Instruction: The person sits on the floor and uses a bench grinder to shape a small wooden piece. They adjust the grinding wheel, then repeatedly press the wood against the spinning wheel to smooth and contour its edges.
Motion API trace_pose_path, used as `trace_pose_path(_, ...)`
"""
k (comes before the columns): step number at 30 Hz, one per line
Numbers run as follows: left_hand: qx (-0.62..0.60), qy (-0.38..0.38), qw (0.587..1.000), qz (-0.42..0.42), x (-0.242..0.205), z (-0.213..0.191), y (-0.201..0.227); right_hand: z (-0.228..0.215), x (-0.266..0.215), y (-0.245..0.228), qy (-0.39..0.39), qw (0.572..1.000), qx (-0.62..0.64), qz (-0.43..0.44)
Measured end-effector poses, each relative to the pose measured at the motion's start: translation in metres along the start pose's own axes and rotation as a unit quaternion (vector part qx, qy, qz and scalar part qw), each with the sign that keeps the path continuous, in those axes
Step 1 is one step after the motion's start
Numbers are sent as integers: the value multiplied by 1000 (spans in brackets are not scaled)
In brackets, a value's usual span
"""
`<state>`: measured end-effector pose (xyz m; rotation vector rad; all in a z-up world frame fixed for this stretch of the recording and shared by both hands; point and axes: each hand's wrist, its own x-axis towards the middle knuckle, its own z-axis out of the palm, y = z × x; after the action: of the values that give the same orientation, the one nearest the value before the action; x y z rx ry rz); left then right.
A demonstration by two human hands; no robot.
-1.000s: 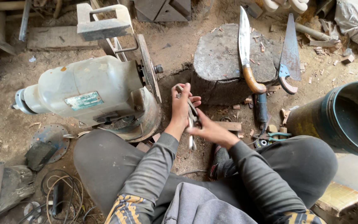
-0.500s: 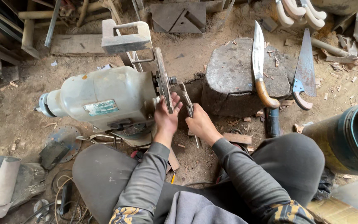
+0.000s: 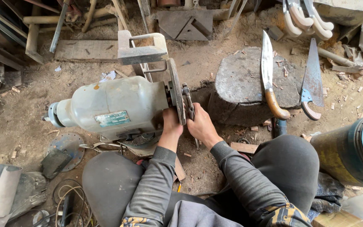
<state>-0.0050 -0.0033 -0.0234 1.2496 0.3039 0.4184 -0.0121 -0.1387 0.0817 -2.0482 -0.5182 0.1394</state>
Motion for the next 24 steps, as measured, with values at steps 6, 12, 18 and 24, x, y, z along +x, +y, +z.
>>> trace_pose_path(6,-297,33,930,-214,30,-6,-22,-1,2,-9,-48,993,48,93)
trace_pose_path(12,-382,4,887,-261,54,-13,-52,-4,0,-7,-39,996,39,66)
trace_pose_path(18,-320,-31,924,-208,47,-13,-54,-11,-6,-19,-48,992,29,113)
trace_pose_path(24,-391,-32,884,-252,35,-17,-26,-17,-8,-10,-63,993,-9,101)
